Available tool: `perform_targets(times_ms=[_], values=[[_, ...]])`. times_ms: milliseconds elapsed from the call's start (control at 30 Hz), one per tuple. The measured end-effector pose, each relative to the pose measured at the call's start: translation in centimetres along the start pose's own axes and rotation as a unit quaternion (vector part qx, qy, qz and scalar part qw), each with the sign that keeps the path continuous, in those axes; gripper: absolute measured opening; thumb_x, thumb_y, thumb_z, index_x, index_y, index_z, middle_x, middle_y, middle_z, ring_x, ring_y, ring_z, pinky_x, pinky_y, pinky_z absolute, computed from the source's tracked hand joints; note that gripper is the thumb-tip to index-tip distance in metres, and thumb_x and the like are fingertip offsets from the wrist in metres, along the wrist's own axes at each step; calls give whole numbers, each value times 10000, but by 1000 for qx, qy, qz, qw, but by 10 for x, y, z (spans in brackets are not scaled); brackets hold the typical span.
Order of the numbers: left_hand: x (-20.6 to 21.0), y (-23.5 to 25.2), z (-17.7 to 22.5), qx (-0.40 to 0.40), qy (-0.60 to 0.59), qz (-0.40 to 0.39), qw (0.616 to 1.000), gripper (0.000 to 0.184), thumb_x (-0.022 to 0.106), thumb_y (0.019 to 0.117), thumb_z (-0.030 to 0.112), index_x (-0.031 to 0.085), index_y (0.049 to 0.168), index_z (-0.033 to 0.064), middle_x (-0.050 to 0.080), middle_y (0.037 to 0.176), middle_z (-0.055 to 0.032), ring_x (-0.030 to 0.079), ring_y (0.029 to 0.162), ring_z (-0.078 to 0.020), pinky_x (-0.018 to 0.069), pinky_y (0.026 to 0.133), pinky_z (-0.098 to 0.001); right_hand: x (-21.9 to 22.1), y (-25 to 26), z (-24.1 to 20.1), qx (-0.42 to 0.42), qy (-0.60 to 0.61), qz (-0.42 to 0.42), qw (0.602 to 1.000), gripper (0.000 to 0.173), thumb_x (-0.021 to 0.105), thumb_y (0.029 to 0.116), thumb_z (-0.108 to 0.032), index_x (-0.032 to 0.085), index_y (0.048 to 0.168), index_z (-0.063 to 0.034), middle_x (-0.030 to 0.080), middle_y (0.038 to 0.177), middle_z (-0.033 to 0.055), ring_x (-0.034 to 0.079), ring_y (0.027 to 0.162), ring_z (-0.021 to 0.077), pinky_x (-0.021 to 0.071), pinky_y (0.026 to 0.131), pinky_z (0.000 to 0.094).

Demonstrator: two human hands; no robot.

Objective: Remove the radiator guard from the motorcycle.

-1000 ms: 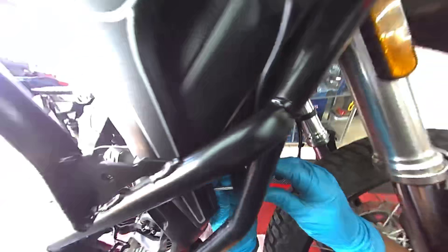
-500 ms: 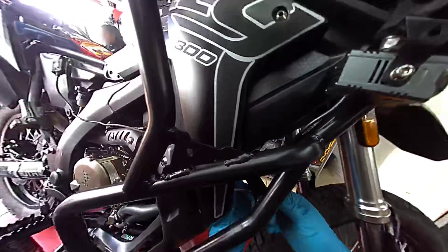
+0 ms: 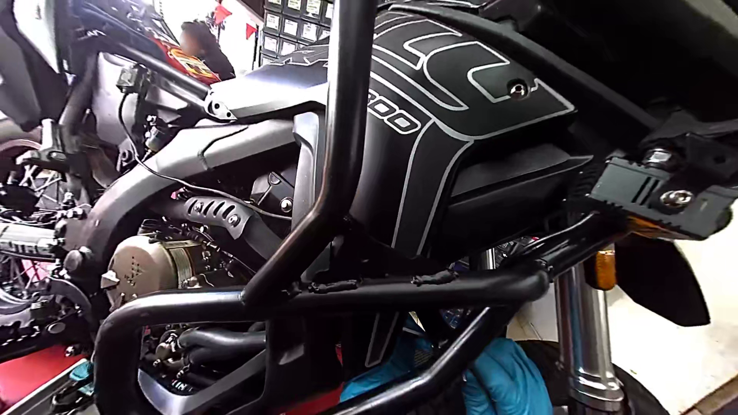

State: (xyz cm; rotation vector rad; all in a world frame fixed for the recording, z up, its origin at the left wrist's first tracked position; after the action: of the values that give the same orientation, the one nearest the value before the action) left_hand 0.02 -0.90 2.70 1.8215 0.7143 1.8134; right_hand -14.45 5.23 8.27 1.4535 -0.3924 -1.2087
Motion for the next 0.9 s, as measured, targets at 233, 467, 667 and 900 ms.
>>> perform_targets(times_ms=[233,467,667,900], values=[[-9,0,0,-10,-14,1,1000,220,554,1024,71,694,1151,-42,731,1073,-148,702,990,-208,542,972,-362,4,31,-19,447,446,-23,775,275,416,1039,-44,641,885,-86,673,665,-21,631,566,51,553,553,215],[-18,-1,-3,-16,-54,-39,998,262,507,1044,62,646,1229,-61,711,1153,-172,683,1072,-225,501,1038,-369,1,24,-4,415,496,-56,761,154,638,994,-118,673,1130,-54,737,926,22,696,790,77,600,738,242],[-10,-2,-2,-10,-86,-22,996,246,526,1030,41,651,1209,-73,710,1141,-176,680,1078,-230,497,1042,-365,3,13,10,55,9,15,998,341,607,1013,-475,747,1143,-192,769,1063,33,708,1045,127,539,982,345],[-3,0,3,-9,-78,-28,996,226,548,1019,40,680,1181,-46,723,1138,-142,683,1083,-199,505,1039,-345,15,10,5,113,185,-19,976,301,577,1042,-422,724,914,-192,721,885,-60,676,898,17,558,862,235]])
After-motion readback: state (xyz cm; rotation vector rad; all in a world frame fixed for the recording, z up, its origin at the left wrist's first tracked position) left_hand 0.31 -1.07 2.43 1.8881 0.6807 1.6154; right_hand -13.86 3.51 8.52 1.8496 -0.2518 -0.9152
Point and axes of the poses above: each hand's wrist, its own y-axis towards the middle knuckle, its own x-axis out of the palm, z = x × y, the point moved 2 cm from there along y, towards the middle knuckle
